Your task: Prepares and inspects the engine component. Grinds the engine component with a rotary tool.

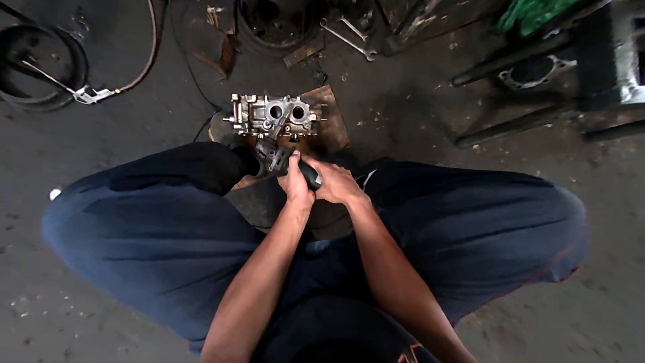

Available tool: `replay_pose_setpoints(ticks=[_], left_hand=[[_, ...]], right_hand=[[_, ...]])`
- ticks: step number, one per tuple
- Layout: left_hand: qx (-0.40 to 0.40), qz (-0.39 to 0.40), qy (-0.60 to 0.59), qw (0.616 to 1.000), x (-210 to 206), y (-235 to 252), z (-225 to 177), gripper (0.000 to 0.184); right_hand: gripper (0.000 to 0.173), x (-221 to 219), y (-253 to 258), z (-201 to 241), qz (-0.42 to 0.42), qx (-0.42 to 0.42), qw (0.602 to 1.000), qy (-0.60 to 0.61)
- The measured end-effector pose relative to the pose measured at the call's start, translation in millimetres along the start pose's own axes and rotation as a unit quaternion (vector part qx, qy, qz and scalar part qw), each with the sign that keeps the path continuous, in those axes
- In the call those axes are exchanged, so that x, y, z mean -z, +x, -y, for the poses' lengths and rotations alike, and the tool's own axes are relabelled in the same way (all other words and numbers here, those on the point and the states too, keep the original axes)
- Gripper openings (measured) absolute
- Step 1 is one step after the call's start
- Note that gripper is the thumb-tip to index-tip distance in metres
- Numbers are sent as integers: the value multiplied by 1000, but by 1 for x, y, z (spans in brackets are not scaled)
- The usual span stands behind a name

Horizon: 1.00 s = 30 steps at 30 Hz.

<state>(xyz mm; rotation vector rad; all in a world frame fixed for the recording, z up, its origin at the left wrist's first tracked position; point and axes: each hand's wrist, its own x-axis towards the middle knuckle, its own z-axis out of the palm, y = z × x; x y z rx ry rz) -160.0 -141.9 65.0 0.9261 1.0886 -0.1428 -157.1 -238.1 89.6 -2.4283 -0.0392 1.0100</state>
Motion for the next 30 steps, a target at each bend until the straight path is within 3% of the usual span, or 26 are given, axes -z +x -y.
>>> replay_pose_setpoints(ticks=[6, 10, 14, 19, 23, 30], left_hand=[[-12, -18, -6, 1000, -1, -1, 0, 71], [-3, 6, 10, 1000, -2, 1, 2, 62], [-14, -2, 22, 1000, -5, 3, -1, 72], [1, -1, 6, 1000, -4, 4, -1, 61], [1, -7, 21, 1000, -5, 4, -4, 70], [-2, -1, 17, 1000, -4, 1, -2, 63]], right_hand=[[109, 2, 0, -1, 0, 16, 1000, 2], [104, 1, -2, -2, -4, -2, 1000, 13], [107, 1, 2, -2, -23, 4, 1000, 16], [103, 2, 1, 1, -6, -10, 1000, 5], [106, 2, 4, 1, -19, 0, 1000, 9], [105, 2, 0, 1, -12, -10, 1000, 16]])
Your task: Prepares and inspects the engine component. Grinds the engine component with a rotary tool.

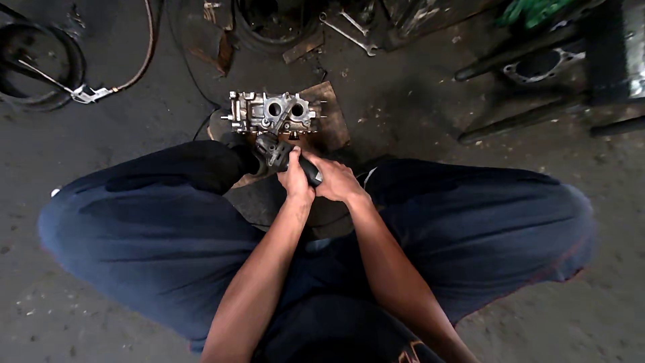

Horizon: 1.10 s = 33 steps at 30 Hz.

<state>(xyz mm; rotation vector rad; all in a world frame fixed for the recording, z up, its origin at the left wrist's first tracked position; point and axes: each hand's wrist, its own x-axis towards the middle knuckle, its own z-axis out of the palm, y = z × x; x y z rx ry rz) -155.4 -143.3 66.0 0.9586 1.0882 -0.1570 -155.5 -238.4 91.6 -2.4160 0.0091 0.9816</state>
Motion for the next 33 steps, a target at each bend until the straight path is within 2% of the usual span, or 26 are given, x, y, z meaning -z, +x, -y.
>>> replay_pose_setpoints(ticks=[5, 8, 12, 19, 24, 30, 33], left_hand=[[-9, -32, -11, 999, 6, -3, -1, 65], [14, -28, -14, 999, 17, -8, 4, 53], [28, -17, 0, 999, 25, -12, 10, 47], [11, -21, -8, 1000, 25, -6, 3, 50], [28, -26, 2, 999, 26, -13, 6, 46], [0, -19, 12, 1000, 22, -4, -9, 53], [19, -19, 21, 999, 29, -11, 0, 49]], right_hand=[[105, -5, -3, 5, 1, 16, 1000, -16], [100, -12, -17, 10, 26, -3, 999, -31], [100, -16, -29, 17, 45, -40, 997, -43], [103, -19, -19, 18, 31, -15, 999, -31], [101, -16, -26, 19, 60, -33, 997, -35], [100, -17, -14, 22, 12, -10, 1000, -2], [101, -17, -28, 25, 42, -33, 998, -19]])
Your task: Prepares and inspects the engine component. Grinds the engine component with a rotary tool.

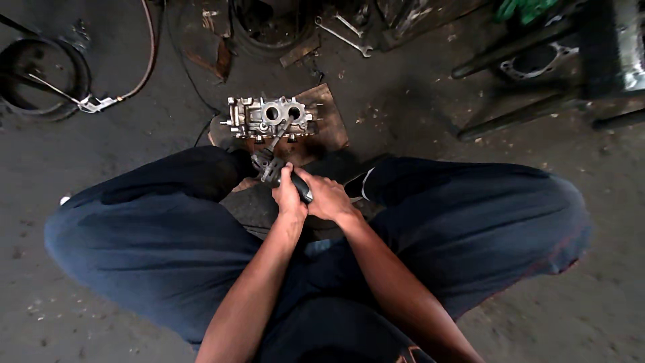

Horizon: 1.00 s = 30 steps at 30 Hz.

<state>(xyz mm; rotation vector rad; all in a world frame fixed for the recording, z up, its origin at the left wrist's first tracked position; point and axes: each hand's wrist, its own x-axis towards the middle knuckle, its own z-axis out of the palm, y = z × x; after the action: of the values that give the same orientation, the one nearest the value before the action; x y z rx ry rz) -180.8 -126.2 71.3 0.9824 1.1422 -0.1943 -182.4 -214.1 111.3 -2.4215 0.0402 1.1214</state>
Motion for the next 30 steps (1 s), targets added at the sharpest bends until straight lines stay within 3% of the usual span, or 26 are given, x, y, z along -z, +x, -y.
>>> replay_pose_setpoints(ticks=[4, 9, 15, 20, 22, 24, 25, 26, 27, 29, 30], left_hand=[[5, -2, -9, 1000, -2, -2, 0, 44], [-22, 13, 3, 1000, -6, 7, -7, 54], [29, -10, 10, 999, 2, -2, 10, 46], [32, -30, -16, 999, 8, -6, 13, 43], [28, -10, -30, 999, 10, -15, 14, 42], [8, 41, 35, 999, 17, -32, 6, 49], [-1, 105, 126, 986, 27, -44, -9, 57], [-17, 179, 264, 948, 36, -53, -36, 63], [-59, 225, 419, 878, 31, -56, -78, 62], [-204, 176, 607, 748, -45, -16, -170, 51], [-225, 131, 659, 705, -85, 17, -195, 54]], right_hand=[[98, 2, 0, 1, 7, -7, 1000, -5], [100, 0, 11, -1, -43, 16, 999, 26], [100, -6, -4, -6, 17, -15, 1000, 3], [102, -8, -9, -5, 26, 12, 999, -23], [100, -2, -19, -5, 16, 20, 999, -33], [102, 7, -33, -4, -2, 13, 999, -29], [103, 13, -43, -5, -23, 4, 999, -26], [104, 18, -54, -8, -61, -2, 998, -24], [106, 24, -62, -15, -121, -2, 993, -14], [110, 45, -61, -30, -268, 0, 962, 47], [111, 48, -67, -36, -291, 0, 953, 87]])
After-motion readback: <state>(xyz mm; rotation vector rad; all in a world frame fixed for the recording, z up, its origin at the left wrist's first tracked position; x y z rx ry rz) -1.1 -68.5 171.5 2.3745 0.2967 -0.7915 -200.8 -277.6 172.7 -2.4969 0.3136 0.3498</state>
